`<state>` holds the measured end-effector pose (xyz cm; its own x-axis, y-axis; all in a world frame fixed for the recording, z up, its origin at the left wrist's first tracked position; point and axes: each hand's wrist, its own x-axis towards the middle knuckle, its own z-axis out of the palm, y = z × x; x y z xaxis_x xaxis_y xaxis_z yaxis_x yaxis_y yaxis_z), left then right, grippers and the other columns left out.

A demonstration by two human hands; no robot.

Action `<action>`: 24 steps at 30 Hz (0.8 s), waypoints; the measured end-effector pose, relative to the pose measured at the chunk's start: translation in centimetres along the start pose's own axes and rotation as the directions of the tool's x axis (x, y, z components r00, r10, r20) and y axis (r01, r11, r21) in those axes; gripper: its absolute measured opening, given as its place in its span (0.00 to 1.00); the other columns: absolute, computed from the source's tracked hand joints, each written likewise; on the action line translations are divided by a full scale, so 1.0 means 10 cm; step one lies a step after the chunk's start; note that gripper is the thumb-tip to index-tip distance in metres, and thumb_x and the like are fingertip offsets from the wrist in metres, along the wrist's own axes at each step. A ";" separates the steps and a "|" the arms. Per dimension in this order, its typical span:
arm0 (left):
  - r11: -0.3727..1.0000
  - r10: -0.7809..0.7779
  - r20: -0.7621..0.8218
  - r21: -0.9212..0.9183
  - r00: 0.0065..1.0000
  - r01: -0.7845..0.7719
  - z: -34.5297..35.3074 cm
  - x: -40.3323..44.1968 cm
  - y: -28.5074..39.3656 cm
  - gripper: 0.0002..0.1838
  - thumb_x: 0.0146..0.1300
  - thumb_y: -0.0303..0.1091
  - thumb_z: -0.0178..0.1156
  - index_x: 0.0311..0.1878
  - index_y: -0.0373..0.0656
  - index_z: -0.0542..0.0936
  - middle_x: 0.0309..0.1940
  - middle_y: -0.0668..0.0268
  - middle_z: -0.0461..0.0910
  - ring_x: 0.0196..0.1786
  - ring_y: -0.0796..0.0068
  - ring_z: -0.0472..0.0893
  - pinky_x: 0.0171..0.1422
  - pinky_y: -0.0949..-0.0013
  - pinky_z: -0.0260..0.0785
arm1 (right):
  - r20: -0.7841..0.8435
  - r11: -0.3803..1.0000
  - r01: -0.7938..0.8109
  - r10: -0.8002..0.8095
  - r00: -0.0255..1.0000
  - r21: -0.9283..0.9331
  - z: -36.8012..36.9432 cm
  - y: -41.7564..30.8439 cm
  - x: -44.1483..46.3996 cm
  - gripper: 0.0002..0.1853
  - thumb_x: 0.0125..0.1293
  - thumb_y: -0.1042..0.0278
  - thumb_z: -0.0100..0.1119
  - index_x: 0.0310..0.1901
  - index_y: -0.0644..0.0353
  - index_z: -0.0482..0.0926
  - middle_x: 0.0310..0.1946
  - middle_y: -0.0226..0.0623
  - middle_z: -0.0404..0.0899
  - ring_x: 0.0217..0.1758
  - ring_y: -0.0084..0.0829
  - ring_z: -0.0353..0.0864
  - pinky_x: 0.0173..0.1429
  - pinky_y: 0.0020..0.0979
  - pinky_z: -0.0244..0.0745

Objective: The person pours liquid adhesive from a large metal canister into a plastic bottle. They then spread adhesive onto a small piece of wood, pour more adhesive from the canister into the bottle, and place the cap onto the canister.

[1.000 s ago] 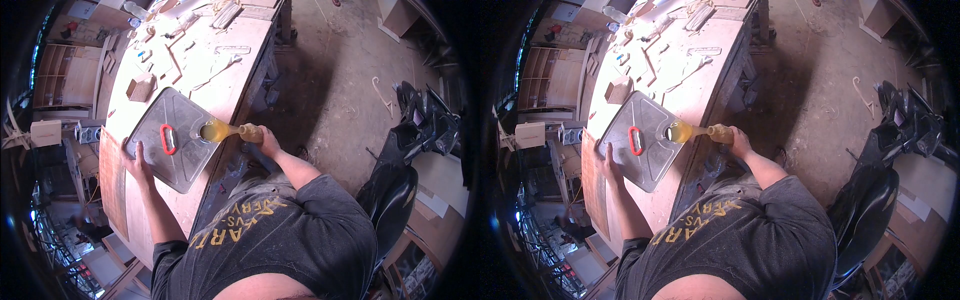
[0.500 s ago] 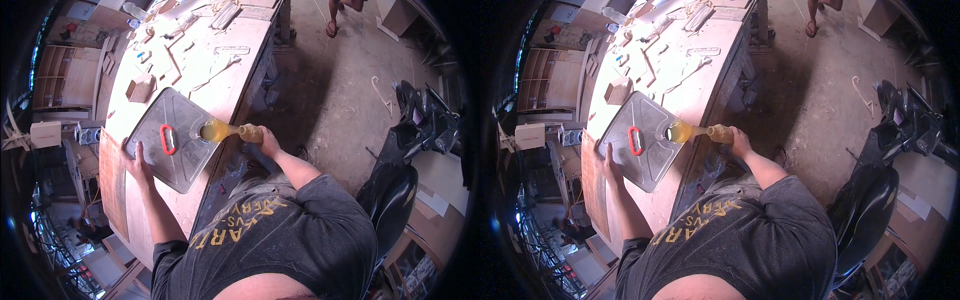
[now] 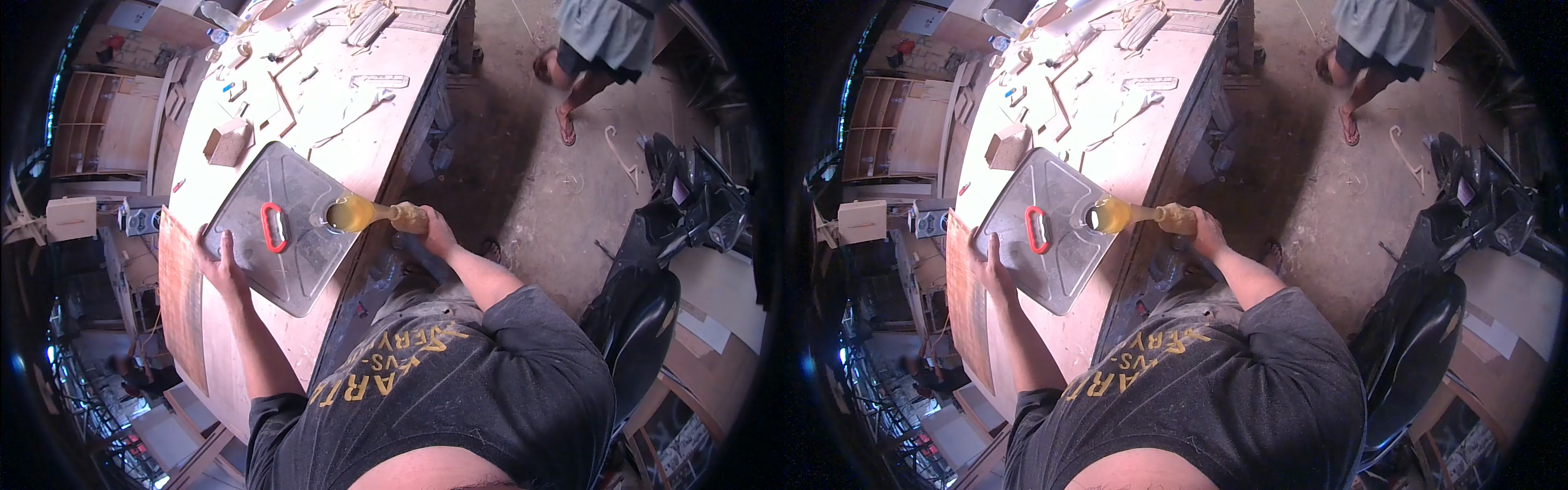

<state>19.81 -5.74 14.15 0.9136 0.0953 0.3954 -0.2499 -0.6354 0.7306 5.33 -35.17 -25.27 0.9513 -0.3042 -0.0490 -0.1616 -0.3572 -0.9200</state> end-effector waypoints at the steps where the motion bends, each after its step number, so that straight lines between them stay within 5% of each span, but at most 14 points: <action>1: 1.000 0.003 -0.001 0.000 1.000 -0.003 0.00 0.00 0.00 0.25 0.70 0.30 0.67 0.67 0.30 0.76 0.61 0.52 0.79 0.66 0.60 0.77 0.75 0.61 0.66 | -0.002 1.000 -0.001 0.001 1.000 0.005 0.00 -0.02 -0.01 0.32 0.60 0.71 0.71 0.67 0.52 0.72 0.63 0.50 0.81 0.70 0.56 0.77 0.72 0.54 0.71; 17: 1.000 -0.017 -0.001 -0.024 1.000 0.017 0.02 -0.01 0.10 0.26 0.70 0.30 0.67 0.67 0.29 0.76 0.61 0.51 0.79 0.66 0.60 0.76 0.76 0.61 0.64 | -0.075 0.996 0.031 -0.025 0.997 0.079 -0.03 -0.15 -0.05 0.28 0.61 0.76 0.68 0.63 0.53 0.73 0.60 0.51 0.81 0.67 0.60 0.77 0.70 0.53 0.74; 24: 0.998 -0.047 0.005 -0.043 0.999 0.047 0.01 -0.01 0.12 0.26 0.70 0.30 0.67 0.67 0.28 0.76 0.63 0.51 0.79 0.67 0.60 0.76 0.76 0.61 0.64 | -0.066 0.998 0.039 -0.035 0.997 0.052 0.04 -0.13 -0.03 0.36 0.60 0.72 0.74 0.69 0.54 0.70 0.63 0.52 0.80 0.69 0.59 0.77 0.71 0.51 0.75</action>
<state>19.49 -6.54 14.93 0.9259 0.1215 0.3576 -0.2199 -0.5964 0.7720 5.38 -34.32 -24.24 0.9371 -0.3488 0.0093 -0.1107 -0.3225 -0.9401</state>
